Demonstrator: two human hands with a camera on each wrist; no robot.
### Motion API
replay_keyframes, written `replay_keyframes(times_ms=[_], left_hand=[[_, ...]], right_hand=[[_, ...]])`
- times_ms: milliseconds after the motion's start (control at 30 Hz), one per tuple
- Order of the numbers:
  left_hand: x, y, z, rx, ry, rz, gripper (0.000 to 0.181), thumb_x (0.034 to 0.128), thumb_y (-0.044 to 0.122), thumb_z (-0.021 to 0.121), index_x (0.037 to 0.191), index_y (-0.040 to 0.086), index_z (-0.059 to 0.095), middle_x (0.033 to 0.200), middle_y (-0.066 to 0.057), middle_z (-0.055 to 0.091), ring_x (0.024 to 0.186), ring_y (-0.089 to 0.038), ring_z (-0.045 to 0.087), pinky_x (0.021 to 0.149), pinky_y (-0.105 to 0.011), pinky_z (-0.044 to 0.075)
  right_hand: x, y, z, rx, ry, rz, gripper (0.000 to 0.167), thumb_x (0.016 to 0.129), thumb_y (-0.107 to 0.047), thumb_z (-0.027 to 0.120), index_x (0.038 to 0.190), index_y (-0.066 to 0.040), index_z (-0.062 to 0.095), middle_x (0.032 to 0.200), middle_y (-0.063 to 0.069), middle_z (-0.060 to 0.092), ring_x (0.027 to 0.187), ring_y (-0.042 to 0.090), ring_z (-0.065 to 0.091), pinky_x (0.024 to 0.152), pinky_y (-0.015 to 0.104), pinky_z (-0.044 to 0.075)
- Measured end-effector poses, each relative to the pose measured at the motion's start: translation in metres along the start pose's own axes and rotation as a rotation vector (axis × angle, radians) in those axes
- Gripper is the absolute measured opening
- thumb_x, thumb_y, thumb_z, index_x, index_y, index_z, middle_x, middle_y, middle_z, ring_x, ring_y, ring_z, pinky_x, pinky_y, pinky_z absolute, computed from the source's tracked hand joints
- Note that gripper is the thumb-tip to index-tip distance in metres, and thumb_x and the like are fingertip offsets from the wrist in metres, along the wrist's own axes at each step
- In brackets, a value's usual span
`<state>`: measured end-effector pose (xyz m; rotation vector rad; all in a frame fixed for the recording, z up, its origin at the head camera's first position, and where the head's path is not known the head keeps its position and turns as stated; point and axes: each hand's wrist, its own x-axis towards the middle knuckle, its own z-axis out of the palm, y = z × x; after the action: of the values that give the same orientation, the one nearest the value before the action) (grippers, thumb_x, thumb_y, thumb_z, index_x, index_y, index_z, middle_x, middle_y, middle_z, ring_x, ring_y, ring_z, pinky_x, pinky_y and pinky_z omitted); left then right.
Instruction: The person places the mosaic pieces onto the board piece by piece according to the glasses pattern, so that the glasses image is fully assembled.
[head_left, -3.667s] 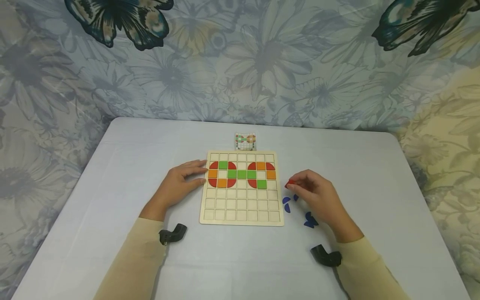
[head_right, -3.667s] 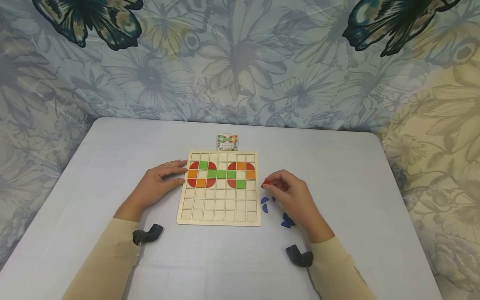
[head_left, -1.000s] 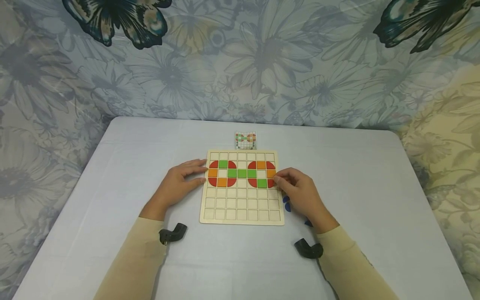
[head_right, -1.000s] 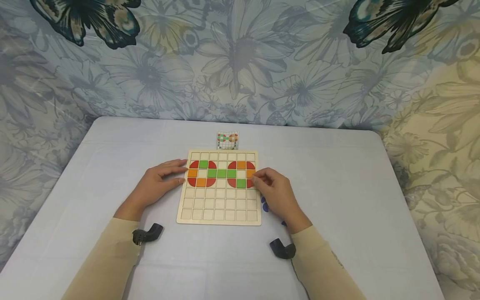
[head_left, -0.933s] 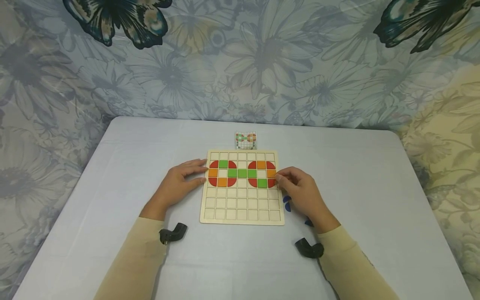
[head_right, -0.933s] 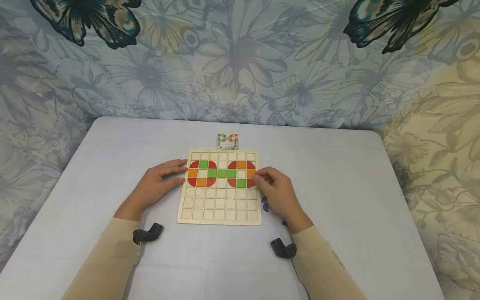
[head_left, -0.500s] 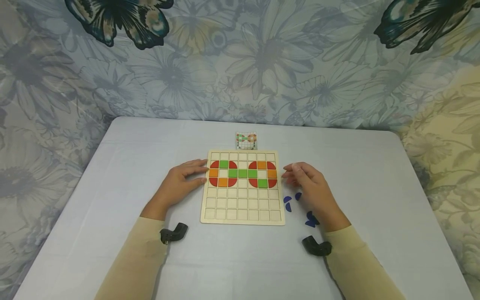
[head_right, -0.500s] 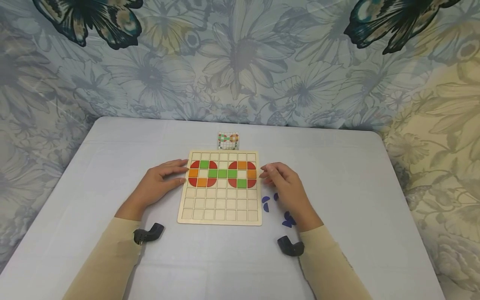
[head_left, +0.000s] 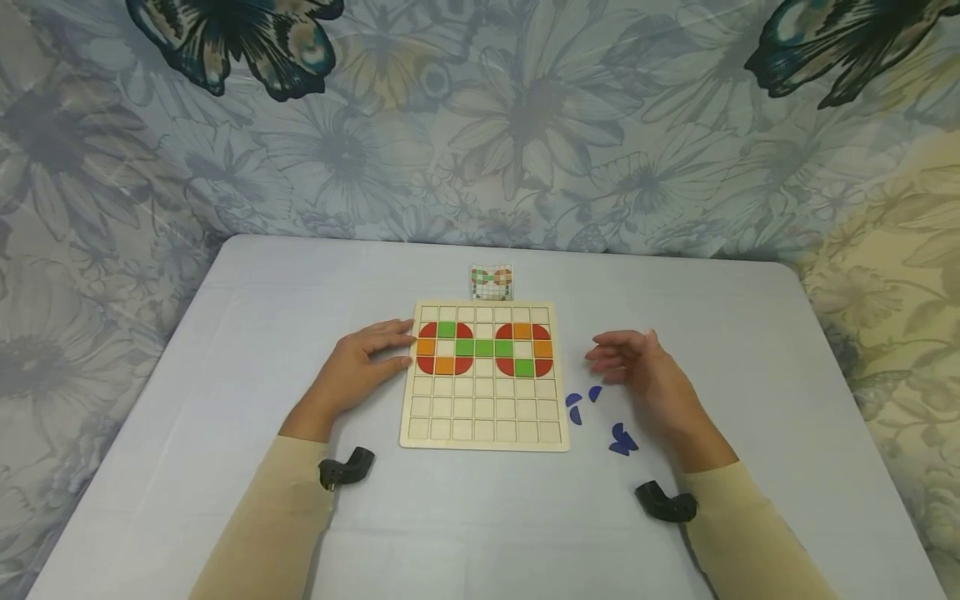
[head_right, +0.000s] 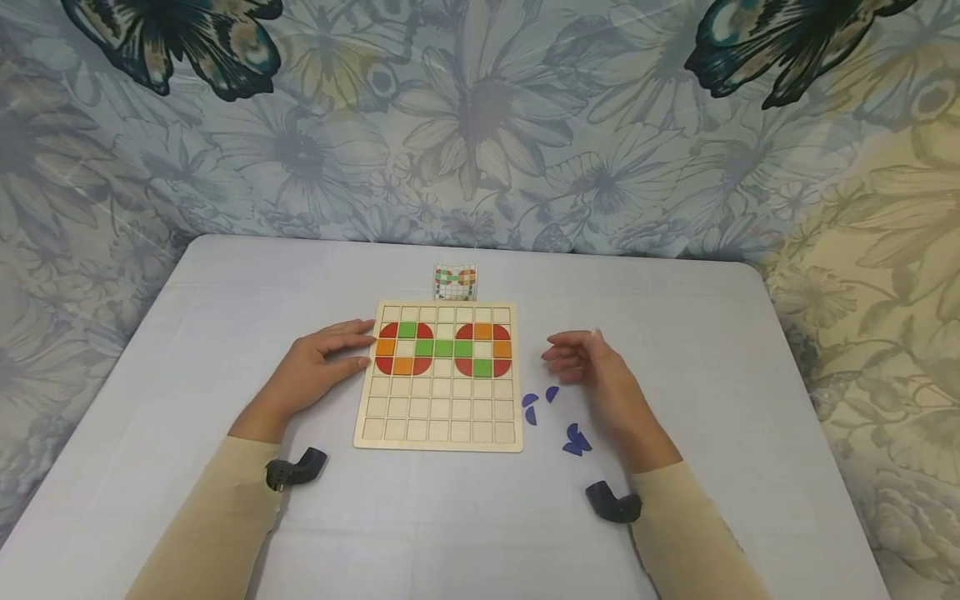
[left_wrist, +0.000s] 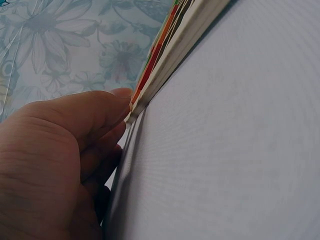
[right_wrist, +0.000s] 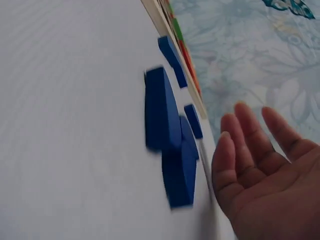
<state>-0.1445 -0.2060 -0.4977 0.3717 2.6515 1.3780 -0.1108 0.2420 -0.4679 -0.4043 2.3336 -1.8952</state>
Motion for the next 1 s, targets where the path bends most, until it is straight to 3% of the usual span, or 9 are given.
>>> replay_keyframes(times_ms=[167, 300, 400, 533, 667, 1000], left_hand=[[-0.001, -0.001, 0.0, -0.005, -0.004, -0.001, 0.037, 0.0985, 0.018, 0.084, 0.135, 0.015, 0.079, 0.156, 0.011, 0.059, 0.153, -0.019, 0.043, 0.127, -0.053, 0.031], [0.0, -0.001, 0.0, -0.006, -0.006, 0.004, 0.037, 0.0986, 0.018, 0.084, 0.136, 0.015, 0.079, 0.156, 0.01, 0.059, 0.153, -0.02, 0.043, 0.127, -0.053, 0.03], [0.0, -0.001, 0.0, -0.009, -0.008, 0.006, 0.037, 0.0987, 0.018, 0.084, 0.136, 0.015, 0.079, 0.157, 0.01, 0.059, 0.153, -0.02, 0.043, 0.127, -0.053, 0.03], [0.0, 0.0, -0.001, -0.008, -0.007, 0.005, 0.038, 0.0991, 0.018, 0.084, 0.136, 0.014, 0.079, 0.157, 0.009, 0.059, 0.153, -0.02, 0.043, 0.127, -0.052, 0.03], [-0.001, 0.001, 0.0, -0.005, -0.008, 0.002, 0.038, 0.0991, 0.018, 0.084, 0.136, 0.014, 0.079, 0.157, 0.009, 0.058, 0.153, -0.021, 0.043, 0.127, -0.053, 0.03], [-0.001, 0.002, 0.0, 0.004, -0.004, -0.002, 0.038, 0.0988, 0.017, 0.084, 0.136, 0.014, 0.079, 0.157, 0.008, 0.059, 0.153, -0.021, 0.043, 0.127, -0.054, 0.031]], right_hand=[[-0.009, 0.01, -0.012, -0.004, -0.019, -0.006, 0.076, 0.12, -0.046, 0.014, 0.145, 0.017, 0.051, 0.13, 0.033, 0.064, 0.115, 0.033, 0.067, 0.094, 0.028, 0.057], [-0.014, 0.016, -0.017, -0.017, -0.033, 0.012, 0.064, 0.122, -0.036, 0.021, 0.147, 0.015, 0.051, 0.132, 0.032, 0.063, 0.118, 0.032, 0.067, 0.097, 0.026, 0.056], [-0.017, 0.018, -0.019, -0.114, -0.01, 0.094, 0.049, 0.12, -0.033, 0.042, 0.146, 0.004, 0.059, 0.132, 0.021, 0.068, 0.116, 0.026, 0.067, 0.096, 0.022, 0.054], [-0.018, 0.021, -0.018, -0.258, 0.0, 0.208, 0.038, 0.109, -0.029, 0.071, 0.142, -0.01, 0.068, 0.129, 0.008, 0.071, 0.11, 0.024, 0.068, 0.089, 0.018, 0.054], [-0.017, 0.021, -0.017, -0.333, -0.033, 0.244, 0.038, 0.102, -0.021, 0.08, 0.139, -0.014, 0.07, 0.129, 0.004, 0.071, 0.106, 0.027, 0.067, 0.086, 0.021, 0.056], [-0.017, 0.02, -0.011, -0.521, -0.097, 0.156, 0.03, 0.101, -0.011, 0.079, 0.129, -0.019, 0.078, 0.12, -0.003, 0.07, 0.102, 0.023, 0.06, 0.086, 0.024, 0.054]])
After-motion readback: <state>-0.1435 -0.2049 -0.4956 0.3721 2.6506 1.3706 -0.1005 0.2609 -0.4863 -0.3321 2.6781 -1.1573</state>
